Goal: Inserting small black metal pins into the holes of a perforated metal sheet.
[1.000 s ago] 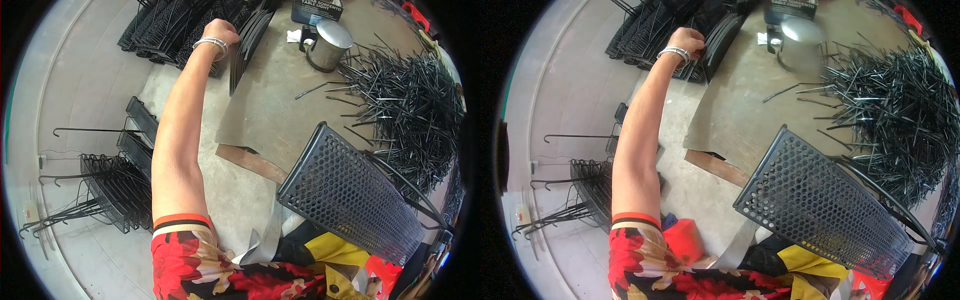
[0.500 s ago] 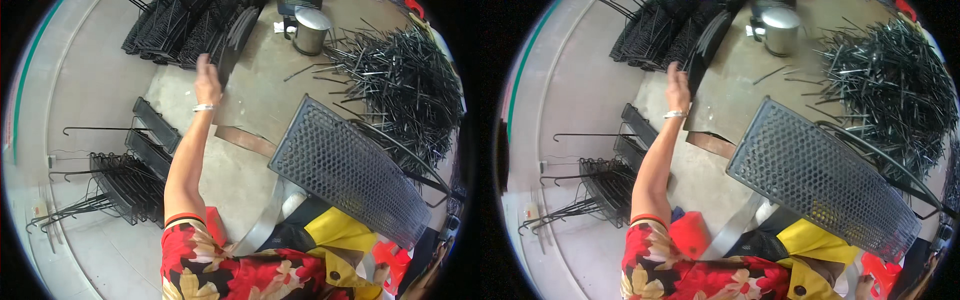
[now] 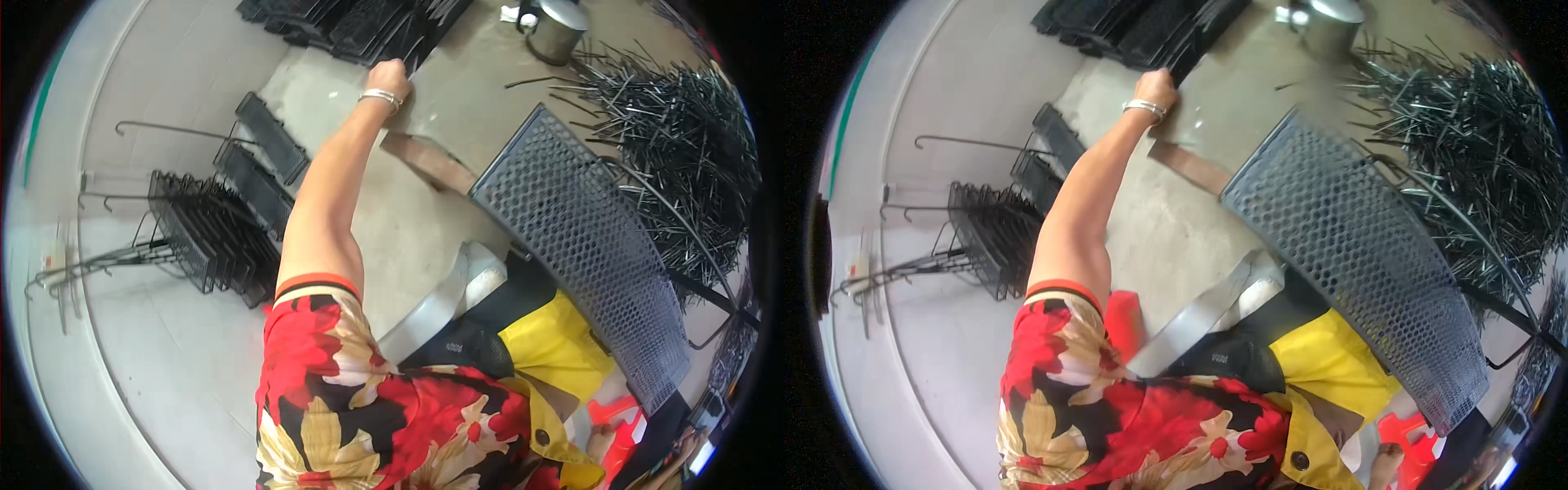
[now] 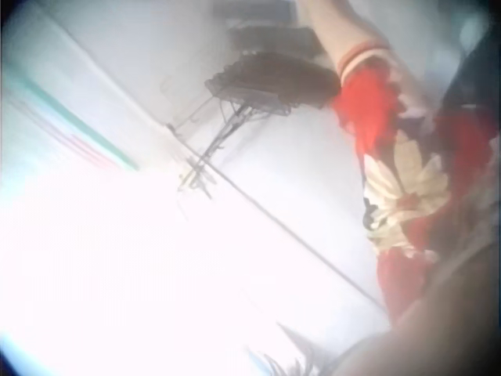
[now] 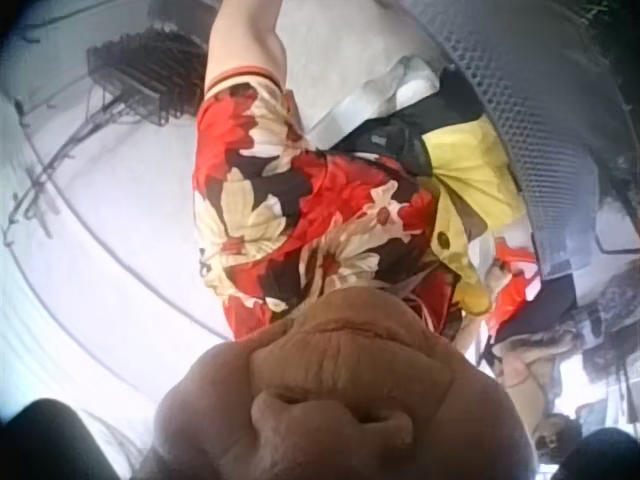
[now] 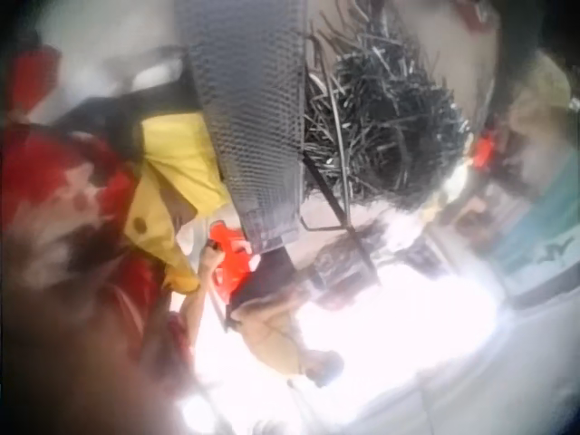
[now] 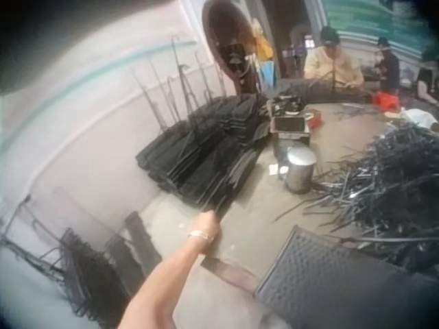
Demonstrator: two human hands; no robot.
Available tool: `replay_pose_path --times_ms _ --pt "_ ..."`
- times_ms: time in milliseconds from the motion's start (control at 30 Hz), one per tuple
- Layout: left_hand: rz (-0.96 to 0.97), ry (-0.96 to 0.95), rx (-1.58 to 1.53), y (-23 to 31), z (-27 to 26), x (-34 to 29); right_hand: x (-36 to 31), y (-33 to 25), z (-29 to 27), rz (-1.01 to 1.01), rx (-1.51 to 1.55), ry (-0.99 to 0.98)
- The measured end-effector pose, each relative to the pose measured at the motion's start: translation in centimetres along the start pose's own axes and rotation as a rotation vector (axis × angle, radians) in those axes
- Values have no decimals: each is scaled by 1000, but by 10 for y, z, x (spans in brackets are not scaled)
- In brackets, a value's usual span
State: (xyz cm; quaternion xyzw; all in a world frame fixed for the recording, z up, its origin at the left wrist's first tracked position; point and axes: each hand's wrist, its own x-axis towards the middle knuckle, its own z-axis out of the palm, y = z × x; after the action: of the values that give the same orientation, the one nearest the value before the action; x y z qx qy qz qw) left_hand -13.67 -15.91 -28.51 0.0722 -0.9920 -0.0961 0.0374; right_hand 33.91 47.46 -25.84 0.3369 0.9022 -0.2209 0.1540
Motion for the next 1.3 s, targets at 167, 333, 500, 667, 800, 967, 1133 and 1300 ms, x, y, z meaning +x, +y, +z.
replay_pose_path --times_ms 167,333,500,667,800,967,1133,1300 --pt "-66 133 -103 -24 -23 -55 27 45 -4 -253 -223 84" --pt "-190 150 -143 -37 -59 -142 11 -94 -33 -568 58 199" --pt "-593 108 -790 -17 -77 -236 -7 -208 -24 -927 60 187" --pt "-1042 177 -1480 -20 -87 -277 -24 -334 33 -1529 201 -1" --pt "-1003 -11 -1482 -15 -103 -283 -39 -401 95 -1502 381 -354" --pt "-1140 -52 -1558 -15 -133 -303 -101 -475 149 -1571 65 -659" --pt "-1101 -272 -1512 3 -162 -309 -120 -472 189 -1597 19 -681" --pt "-783 -354 -1511 20 -201 -305 -122 -469 168 -1706 438 -364"
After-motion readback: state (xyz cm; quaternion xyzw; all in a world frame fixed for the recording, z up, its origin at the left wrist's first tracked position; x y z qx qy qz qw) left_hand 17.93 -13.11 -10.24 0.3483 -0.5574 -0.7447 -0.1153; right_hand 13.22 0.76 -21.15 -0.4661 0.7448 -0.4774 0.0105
